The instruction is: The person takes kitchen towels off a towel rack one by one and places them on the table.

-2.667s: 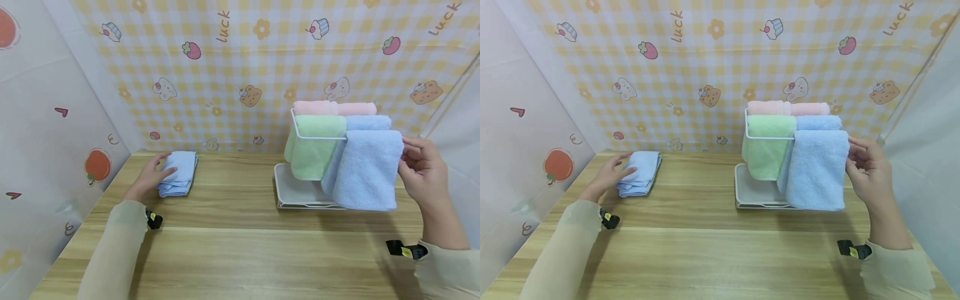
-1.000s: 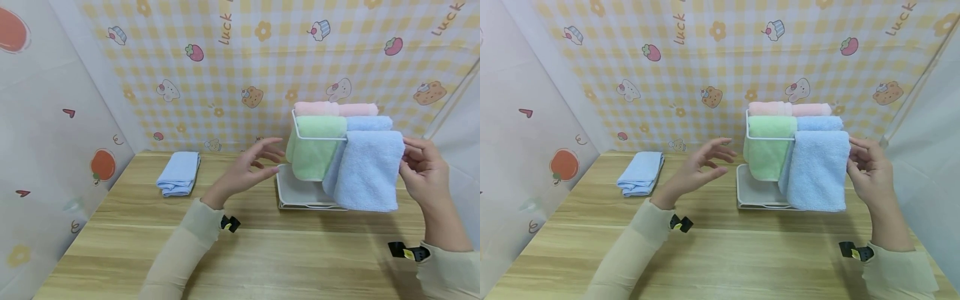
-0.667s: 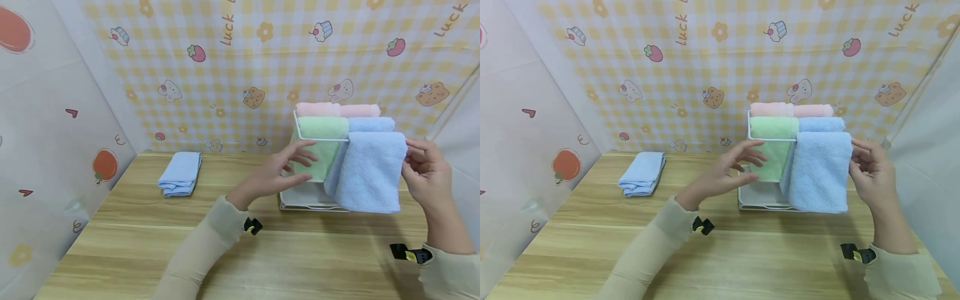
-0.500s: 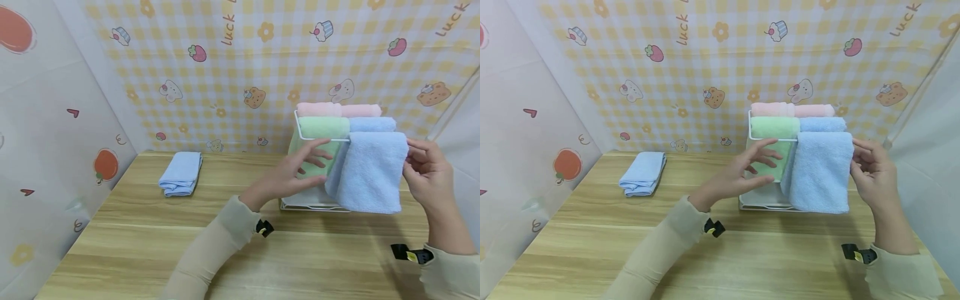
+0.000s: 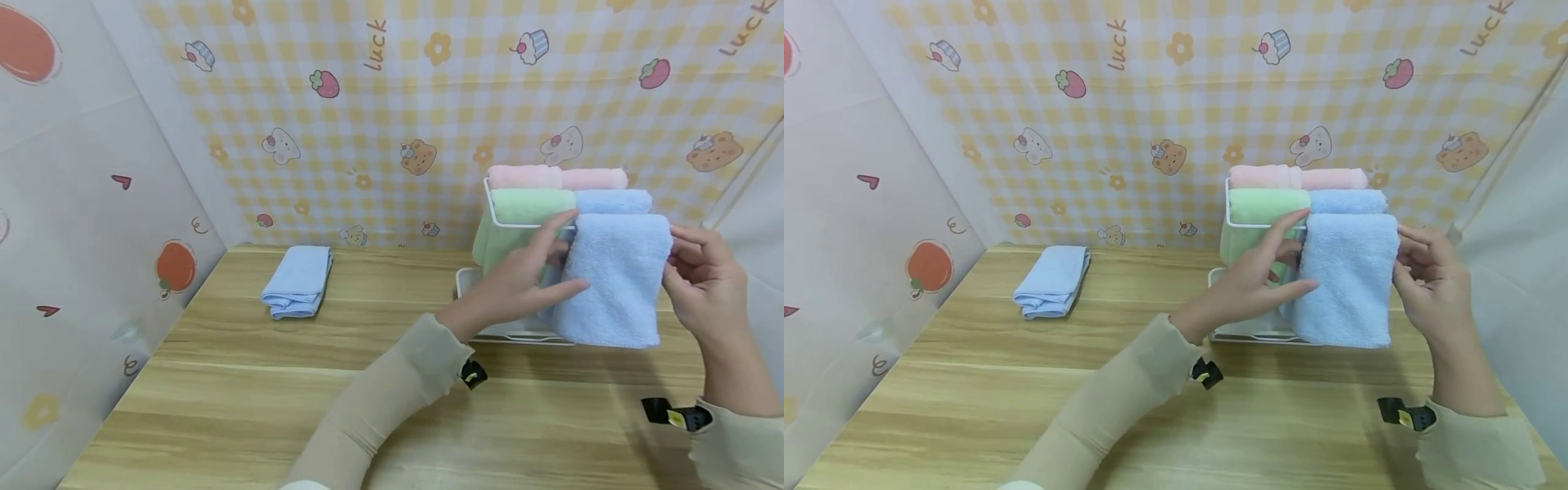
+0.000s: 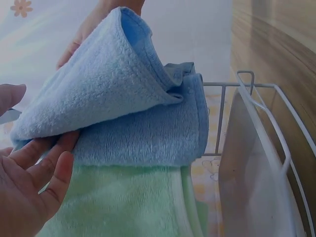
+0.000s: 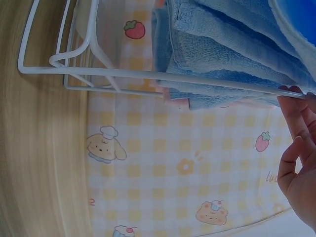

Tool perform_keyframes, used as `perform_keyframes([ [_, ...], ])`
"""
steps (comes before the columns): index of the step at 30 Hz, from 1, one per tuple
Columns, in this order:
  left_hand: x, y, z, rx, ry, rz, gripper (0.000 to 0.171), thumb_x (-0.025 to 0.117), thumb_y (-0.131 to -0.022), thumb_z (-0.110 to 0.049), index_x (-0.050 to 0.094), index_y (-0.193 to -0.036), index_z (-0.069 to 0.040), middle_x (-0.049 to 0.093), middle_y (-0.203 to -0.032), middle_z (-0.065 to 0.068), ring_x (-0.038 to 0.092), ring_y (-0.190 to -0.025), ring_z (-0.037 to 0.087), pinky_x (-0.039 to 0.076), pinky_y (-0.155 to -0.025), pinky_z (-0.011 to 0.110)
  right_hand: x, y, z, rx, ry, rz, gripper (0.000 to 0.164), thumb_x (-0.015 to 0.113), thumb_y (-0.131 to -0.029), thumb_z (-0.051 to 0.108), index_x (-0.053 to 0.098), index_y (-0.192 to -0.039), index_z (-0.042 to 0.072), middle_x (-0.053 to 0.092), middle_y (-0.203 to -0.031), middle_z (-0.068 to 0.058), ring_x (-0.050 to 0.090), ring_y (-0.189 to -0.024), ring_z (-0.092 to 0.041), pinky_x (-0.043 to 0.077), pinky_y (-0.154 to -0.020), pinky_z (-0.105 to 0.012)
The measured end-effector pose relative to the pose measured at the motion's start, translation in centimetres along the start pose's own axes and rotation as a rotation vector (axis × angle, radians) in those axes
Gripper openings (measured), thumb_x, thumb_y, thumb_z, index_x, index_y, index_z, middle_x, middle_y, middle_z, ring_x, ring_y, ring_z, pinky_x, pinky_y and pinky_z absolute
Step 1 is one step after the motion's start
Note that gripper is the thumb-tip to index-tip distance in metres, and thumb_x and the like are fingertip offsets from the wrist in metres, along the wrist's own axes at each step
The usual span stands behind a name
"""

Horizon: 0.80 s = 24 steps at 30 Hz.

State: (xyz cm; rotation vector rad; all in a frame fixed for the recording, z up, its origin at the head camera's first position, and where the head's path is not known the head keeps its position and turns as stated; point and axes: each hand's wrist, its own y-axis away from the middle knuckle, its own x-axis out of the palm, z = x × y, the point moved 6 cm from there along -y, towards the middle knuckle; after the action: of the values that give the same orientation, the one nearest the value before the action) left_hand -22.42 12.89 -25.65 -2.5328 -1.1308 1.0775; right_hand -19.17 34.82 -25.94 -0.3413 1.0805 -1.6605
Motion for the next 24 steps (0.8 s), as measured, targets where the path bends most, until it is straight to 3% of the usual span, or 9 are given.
perform_keyframes([
  [3, 0.3, -0.6, -0.2, -0.01, -0.009, 0.004, 0.087, 0.064, -0.097, -0.029, 0.002, -0.158, -0.027, 0.042, -0.156, 0.01, 0.047, -0.136, 0.003, 0.042, -0.1, 0.009, 0.0, -0.1, 0.0, -0.008, 0.003, 0.006, 0.038, 0.05, -0.09, -0.019, 0.045, -0.128, -0.019, 0.069, -0.107, 0.021, 0.064, -0.084, 0.008, 0.048, -0.069, -0.002],
  [5, 0.4, -1.0, -0.3, -0.014, -0.041, -0.007, 0.087, 0.063, -0.098, -0.031, 0.002, -0.159, -0.027, 0.049, -0.149, 0.013, 0.051, -0.132, 0.004, 0.043, -0.098, 0.009, 0.0, -0.1, 0.0, -0.009, -0.012, 0.008, 0.038, 0.05, -0.09, -0.019, 0.045, -0.128, -0.019, 0.069, -0.107, 0.019, 0.064, -0.084, 0.007, 0.048, -0.07, -0.003],
  [8, 0.4, -1.6, -0.4, -0.03, -0.1, -0.015, 0.085, 0.062, -0.098, -0.034, 0.003, -0.159, -0.027, 0.067, -0.115, 0.012, 0.063, -0.102, 0.003, 0.047, -0.082, 0.007, 0.0, 0.0, -0.1, -0.006, -0.039, 0.008, 0.039, 0.05, -0.09, -0.019, 0.046, -0.129, -0.018, 0.07, -0.108, 0.018, 0.064, -0.083, 0.006, 0.048, -0.069, -0.003],
  [10, 0.5, -1.9, -0.5, -0.047, -0.113, -0.02, 0.084, 0.062, -0.098, -0.035, 0.005, -0.159, -0.027, 0.064, -0.095, 0.007, 0.059, -0.084, 0.005, 0.048, -0.072, 0.009, -0.1, 0.0, -0.1, -0.002, -0.043, 0.008, 0.04, 0.049, -0.09, -0.02, 0.046, -0.13, -0.017, 0.07, -0.108, 0.017, 0.064, -0.083, 0.006, 0.048, -0.069, -0.003],
  [12, 0.5, -2.1, -0.4, -0.082, -0.084, -0.017, 0.084, 0.062, -0.097, -0.036, 0.005, -0.159, -0.031, 0.065, -0.101, 0.005, 0.061, -0.086, 0.004, 0.048, -0.07, 0.009, -0.1, 0.0, -0.1, 0.004, -0.047, 0.007, 0.04, 0.048, -0.09, -0.02, 0.047, -0.13, -0.017, 0.07, -0.108, 0.016, 0.064, -0.083, 0.005, 0.049, -0.069, -0.003],
  [16, 0.6, -2.6, -0.4, -0.147, 0.009, -0.02, 0.084, 0.064, -0.096, -0.036, 0.006, -0.157, -0.038, 0.059, -0.133, 0.002, 0.061, -0.107, 0.0, 0.05, -0.077, 0.01, -0.1, 0.1, -0.1, 0.015, -0.018, 0.006, 0.04, 0.048, -0.09, -0.019, 0.048, -0.13, -0.016, 0.069, -0.11, 0.017, 0.064, -0.084, 0.006, 0.049, -0.07, -0.003],
  [24, 0.9, -3.4, -0.5, -0.127, 0.07, -0.042, 0.077, 0.064, -0.098, -0.028, 0.015, -0.157, -0.034, 0.055, -0.13, -0.001, 0.057, -0.102, 0.0, 0.048, -0.078, 0.01, 0.0, 0.0, -0.1, 0.02, -0.08, 0.003, 0.039, 0.047, -0.091, -0.019, 0.047, -0.13, -0.017, 0.071, -0.11, 0.013, 0.065, -0.084, 0.004, 0.049, -0.07, -0.004],
])
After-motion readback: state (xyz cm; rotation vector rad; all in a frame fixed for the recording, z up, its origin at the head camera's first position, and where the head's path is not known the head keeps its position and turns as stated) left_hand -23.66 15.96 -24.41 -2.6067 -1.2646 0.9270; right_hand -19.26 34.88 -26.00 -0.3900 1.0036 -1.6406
